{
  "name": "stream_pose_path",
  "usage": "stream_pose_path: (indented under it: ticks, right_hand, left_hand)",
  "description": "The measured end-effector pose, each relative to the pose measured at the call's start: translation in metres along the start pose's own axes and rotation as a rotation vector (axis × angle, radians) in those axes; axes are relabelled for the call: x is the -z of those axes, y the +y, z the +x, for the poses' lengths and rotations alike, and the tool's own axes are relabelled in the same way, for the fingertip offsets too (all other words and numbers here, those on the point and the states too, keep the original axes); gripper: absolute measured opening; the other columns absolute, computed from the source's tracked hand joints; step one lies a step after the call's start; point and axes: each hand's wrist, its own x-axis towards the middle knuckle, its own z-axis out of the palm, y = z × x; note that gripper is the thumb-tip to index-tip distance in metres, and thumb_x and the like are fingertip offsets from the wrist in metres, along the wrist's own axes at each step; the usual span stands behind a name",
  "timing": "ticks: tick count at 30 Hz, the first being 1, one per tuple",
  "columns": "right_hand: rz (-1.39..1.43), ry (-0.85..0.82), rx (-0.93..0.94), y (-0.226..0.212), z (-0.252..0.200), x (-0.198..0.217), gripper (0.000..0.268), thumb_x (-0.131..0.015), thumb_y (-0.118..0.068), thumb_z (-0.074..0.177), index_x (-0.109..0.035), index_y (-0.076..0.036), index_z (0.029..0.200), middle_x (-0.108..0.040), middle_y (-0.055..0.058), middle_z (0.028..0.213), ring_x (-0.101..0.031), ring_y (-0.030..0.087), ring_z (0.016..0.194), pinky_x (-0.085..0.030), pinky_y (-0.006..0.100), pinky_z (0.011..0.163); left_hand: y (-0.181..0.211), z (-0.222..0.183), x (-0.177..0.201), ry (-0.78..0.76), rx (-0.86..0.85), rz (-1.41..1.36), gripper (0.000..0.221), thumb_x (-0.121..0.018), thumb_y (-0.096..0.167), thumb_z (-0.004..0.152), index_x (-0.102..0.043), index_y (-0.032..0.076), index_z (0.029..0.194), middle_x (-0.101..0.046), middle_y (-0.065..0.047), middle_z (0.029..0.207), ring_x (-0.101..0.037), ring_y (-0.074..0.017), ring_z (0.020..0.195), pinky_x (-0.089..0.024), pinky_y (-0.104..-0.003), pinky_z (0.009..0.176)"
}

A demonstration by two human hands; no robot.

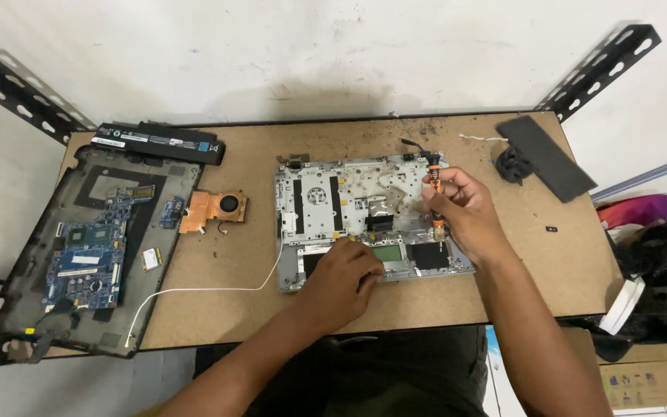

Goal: Aligning a metal internal plate with a laptop chassis and using a screwdriver to secure or adjust components during a repair.

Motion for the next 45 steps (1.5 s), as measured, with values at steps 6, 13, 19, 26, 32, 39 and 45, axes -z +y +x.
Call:
stream_pose_path:
  ticks: [6, 13, 19, 26, 32, 39, 45]
  right_hand:
    - [0.011, 0.0, -0.008, 0.007, 0.002, 0.008, 0.022, -0.066, -0.001, 0.085, -0.06, 0.001, 0.105, -0.062, 0.009, 0.069, -0.061, 0.011, 0.061, -0.048, 0.017, 0.054]
    - [-0.018, -0.044, -0.11, -0.006, -0.001, 0.009, 0.019, -0.068, -0.011, 0.086, -0.056, -0.008, 0.1, -0.062, -0.001, 0.071, -0.059, 0.009, 0.067, -0.048, 0.023, 0.07]
    - [-0.016, -0.006, -0.111, -0.005, -0.002, 0.013, 0.02, -0.068, -0.01, 0.085, -0.054, -0.009, 0.101, -0.059, -0.002, 0.068, -0.061, 0.01, 0.067, -0.049, 0.024, 0.072]
    - [0.013, -0.06, -0.041, -0.007, -0.002, 0.009, 0.014, -0.065, -0.009, 0.088, -0.058, -0.008, 0.1, -0.059, -0.002, 0.066, -0.06, 0.009, 0.064, -0.05, 0.024, 0.058]
    - [0.05, -0.039, -0.042, -0.006, -0.002, 0.011, 0.013, -0.064, -0.005, 0.088, -0.058, -0.007, 0.1, -0.058, 0.0, 0.066, -0.059, 0.011, 0.063, -0.05, 0.025, 0.054]
    - [0.054, -0.03, -0.042, 0.003, -0.001, 0.016, 0.019, -0.066, -0.009, 0.088, -0.054, -0.012, 0.101, -0.057, -0.004, 0.065, -0.059, 0.01, 0.065, -0.047, 0.026, 0.072]
    - [0.038, -0.024, -0.047, -0.006, -0.003, 0.011, 0.015, -0.066, -0.009, 0.088, -0.055, -0.011, 0.099, -0.058, -0.003, 0.064, -0.059, 0.009, 0.063, -0.048, 0.023, 0.062]
  left_hand:
    - [0.026, -0.004, 0.026, 0.07, -0.155, 0.093, 0.01, -0.059, 0.009, 0.087, -0.064, 0.002, 0.093, -0.061, -0.019, 0.093, -0.06, -0.0369, 0.088, -0.049, -0.043, 0.08]
    - [0.056, -0.07, 0.075, -0.87, 0.989, 0.003, 0.024, -0.063, 0.043, 0.089, -0.061, 0.021, 0.081, -0.065, 0.003, 0.083, -0.061, -0.0106, 0.079, -0.043, -0.028, 0.068]
    - [-0.024, -0.185, 0.012, -0.755, 1.444, 0.301, 0.086, -0.044, 0.085, 0.073, -0.025, 0.029, 0.135, -0.048, -0.011, 0.129, -0.056, -0.0303, 0.114, -0.047, -0.041, 0.095]
    - [-0.065, -0.203, -0.027, -0.277, 1.419, -0.032, 0.086, -0.07, 0.041, 0.076, -0.02, 0.02, 0.144, -0.026, -0.011, 0.147, -0.041, -0.0321, 0.129, -0.035, -0.039, 0.11]
    - [-0.054, -0.198, -0.003, -0.27, 1.546, -0.254, 0.086, -0.078, 0.032, 0.067, -0.034, 0.027, 0.141, -0.05, -0.001, 0.141, -0.047, -0.0209, 0.131, -0.037, -0.032, 0.11]
    - [-0.063, -0.217, -0.013, -0.114, 1.366, -0.188, 0.088, -0.09, 0.025, 0.054, -0.049, 0.018, 0.131, -0.065, -0.001, 0.126, -0.06, -0.0158, 0.119, -0.044, -0.026, 0.104]
    - [-0.054, -0.207, -0.003, -0.311, 1.355, -0.033, 0.086, -0.082, 0.048, 0.061, -0.039, 0.028, 0.133, -0.06, -0.003, 0.129, -0.058, -0.0232, 0.12, -0.046, -0.03, 0.099]
